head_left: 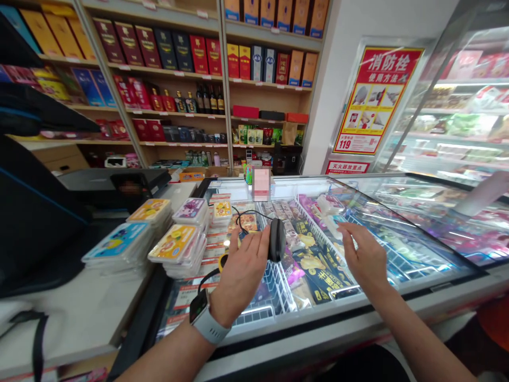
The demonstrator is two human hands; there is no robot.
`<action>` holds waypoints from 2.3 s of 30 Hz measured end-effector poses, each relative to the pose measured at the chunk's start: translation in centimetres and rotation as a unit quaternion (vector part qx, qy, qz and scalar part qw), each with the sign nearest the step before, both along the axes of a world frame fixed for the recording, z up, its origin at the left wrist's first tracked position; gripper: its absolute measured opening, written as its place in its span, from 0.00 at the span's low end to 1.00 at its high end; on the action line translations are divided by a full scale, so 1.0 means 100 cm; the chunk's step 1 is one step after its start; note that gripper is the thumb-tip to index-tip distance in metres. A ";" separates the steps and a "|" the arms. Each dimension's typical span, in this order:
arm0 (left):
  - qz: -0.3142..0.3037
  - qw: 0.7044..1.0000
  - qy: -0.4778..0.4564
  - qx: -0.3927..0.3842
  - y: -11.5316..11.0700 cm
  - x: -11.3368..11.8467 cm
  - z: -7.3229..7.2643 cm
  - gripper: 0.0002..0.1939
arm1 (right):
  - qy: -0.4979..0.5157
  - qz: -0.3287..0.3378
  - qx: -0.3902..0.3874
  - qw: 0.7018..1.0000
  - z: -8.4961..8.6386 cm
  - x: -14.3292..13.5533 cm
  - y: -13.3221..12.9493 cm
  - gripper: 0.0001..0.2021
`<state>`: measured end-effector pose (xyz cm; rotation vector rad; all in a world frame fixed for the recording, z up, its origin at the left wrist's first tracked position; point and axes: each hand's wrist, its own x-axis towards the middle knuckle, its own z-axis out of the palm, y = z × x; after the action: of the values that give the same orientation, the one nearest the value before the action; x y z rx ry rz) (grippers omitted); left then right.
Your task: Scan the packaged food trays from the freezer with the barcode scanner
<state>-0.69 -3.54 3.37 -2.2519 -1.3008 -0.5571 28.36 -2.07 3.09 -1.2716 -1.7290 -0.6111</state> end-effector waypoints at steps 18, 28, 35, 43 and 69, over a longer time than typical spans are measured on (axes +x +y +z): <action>0.088 0.989 0.092 0.079 0.000 0.035 0.000 0.25 | 0.009 0.311 -0.067 0.948 0.027 -0.145 -0.105 0.15; 0.085 0.985 0.104 0.111 -0.005 0.049 0.005 0.24 | -0.016 0.314 -0.092 0.945 0.018 -0.161 -0.114 0.16; 0.052 0.992 0.075 0.090 -0.007 0.052 0.011 0.25 | -0.007 0.311 -0.103 0.945 0.020 -0.162 -0.118 0.16; 0.064 0.988 0.097 0.101 -0.011 0.053 0.016 0.25 | 0.010 0.309 -0.124 0.943 0.017 -0.163 -0.121 0.17; 0.058 0.991 0.083 0.090 0.000 0.056 0.009 0.24 | -0.004 0.290 -0.090 0.953 0.022 -0.163 -0.112 0.16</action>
<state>4.87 -3.57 4.28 -2.0160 -1.2360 -0.4169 12.08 -13.26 5.33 -0.8050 -2.0729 -0.1148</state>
